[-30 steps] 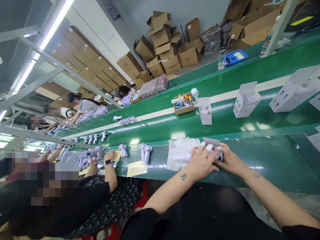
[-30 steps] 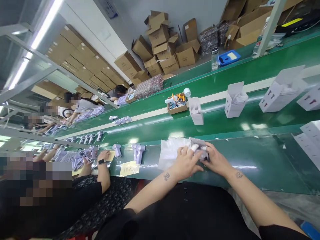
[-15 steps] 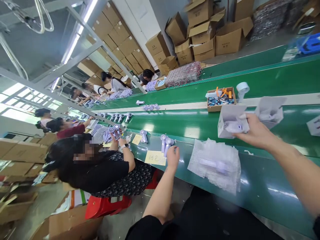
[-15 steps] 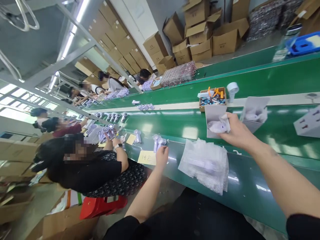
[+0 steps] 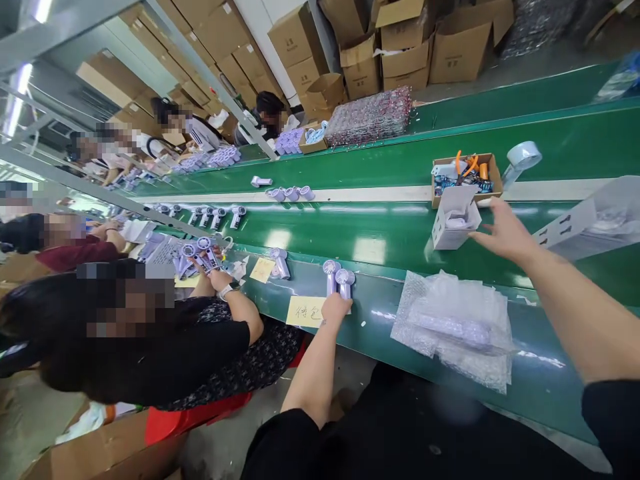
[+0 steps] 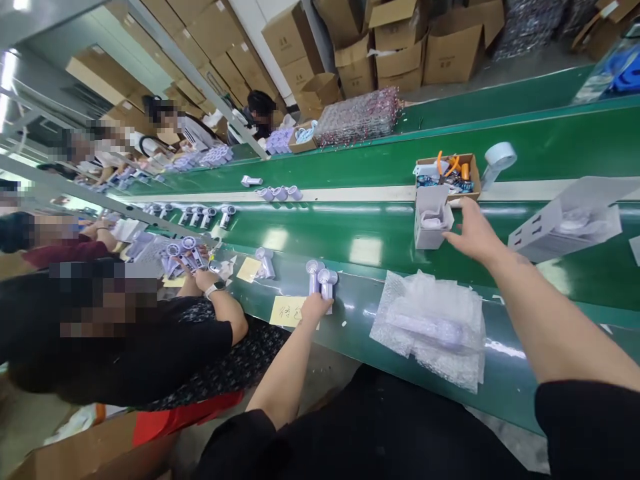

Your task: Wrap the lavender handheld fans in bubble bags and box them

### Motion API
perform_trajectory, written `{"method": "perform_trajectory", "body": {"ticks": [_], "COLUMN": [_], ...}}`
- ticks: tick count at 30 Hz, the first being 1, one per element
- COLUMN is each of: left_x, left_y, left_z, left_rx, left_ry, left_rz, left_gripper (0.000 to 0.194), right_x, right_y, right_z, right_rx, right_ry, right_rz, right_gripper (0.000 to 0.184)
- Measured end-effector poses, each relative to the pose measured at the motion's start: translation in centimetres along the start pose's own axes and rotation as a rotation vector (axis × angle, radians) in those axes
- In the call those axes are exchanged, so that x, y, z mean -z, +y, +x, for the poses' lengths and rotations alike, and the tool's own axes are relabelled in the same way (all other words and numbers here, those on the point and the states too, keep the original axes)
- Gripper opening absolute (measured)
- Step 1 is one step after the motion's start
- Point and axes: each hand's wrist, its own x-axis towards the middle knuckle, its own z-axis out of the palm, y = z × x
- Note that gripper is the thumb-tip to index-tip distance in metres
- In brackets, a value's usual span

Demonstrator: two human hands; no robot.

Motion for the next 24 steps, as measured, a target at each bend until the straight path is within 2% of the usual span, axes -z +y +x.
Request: {"method": "perform_trajectory", "body": {"ticks": [2, 3, 5, 6, 7, 8, 9, 10, 12, 14, 16, 19, 22, 24], "left_x": [-0.8, -1.6, -3.8, -5.0, -6.1, -7.2, -8.1, -8.9, -10.2, -11.4, -12.4, -12.4, -9.8, -7.2], "left_y": [0.5, 0.8, 1.3, 1.5, 1.5, 1.4, 1.1, 0.8, 0.0, -0.6, -1.0, -2.0, -3.8, -4.9], "left_z": [-1.5, -2.8, -6.0, -7.6, -9.0, -10.2, -11.0, -11.4, -11.1, -9.9, -8.4, -6.7, -5.8, -5.6], "left_rx": [-0.036, -0.066, -0.151, -0.216, -0.294, -0.394, -0.511, -0.639, -0.882, -1.026, -1.026, -0.900, -0.779, -0.676], "left_ry": [-0.071, -0.115, -0.252, -0.355, -0.446, -0.496, -0.492, -0.434, -0.263, -0.198, -0.233, -0.239, -0.135, -0.030], "left_rz": [-0.090, -0.153, -0.339, -0.476, -0.580, -0.643, -0.641, -0.561, -0.261, 0.077, 0.255, 0.222, 0.143, 0.100], "left_gripper": [0.032, 0.036, 0.046, 0.051, 0.054, 0.055, 0.054, 0.052, 0.047, 0.034, 0.025, 0.025, 0.021, 0.021], "right_x": [-1.0, -2.1, -5.0, -6.6, -7.9, -9.0, -9.6, -9.9, -9.3, -8.2, -7.3, -7.2, -7.9, -8.3], "right_y": [-1.0, -1.3, -1.6, -1.5, -1.4, -1.1, -0.7, -0.3, 1.0, 2.6, 4.5, 6.9, 7.8, 7.6], "right_z": [-4.5, -7.1, -12.1, -14.3, -16.0, -17.4, -18.4, -19.0, -19.7, -20.0, -20.4, -20.7, -20.6, -20.3], "right_rx": [-0.049, -0.166, -0.302, -0.470, -0.585, -0.662, -0.712, -0.718, -0.686, -0.647, -0.593, -0.536, -0.549, -0.532], "right_ry": [0.100, 0.060, -0.183, -0.416, -0.562, -0.628, -0.630, -0.565, -0.412, -0.366, -0.372, -0.266, -0.163, -0.175], "right_rz": [0.048, 0.134, 0.222, 0.369, 0.499, 0.597, 0.671, 0.700, 0.679, 0.624, 0.540, 0.448, 0.458, 0.472], "right_gripper": [0.040, 0.037, 0.043, 0.044, 0.043, 0.042, 0.041, 0.040, 0.042, 0.045, 0.045, 0.044, 0.042, 0.041]}}
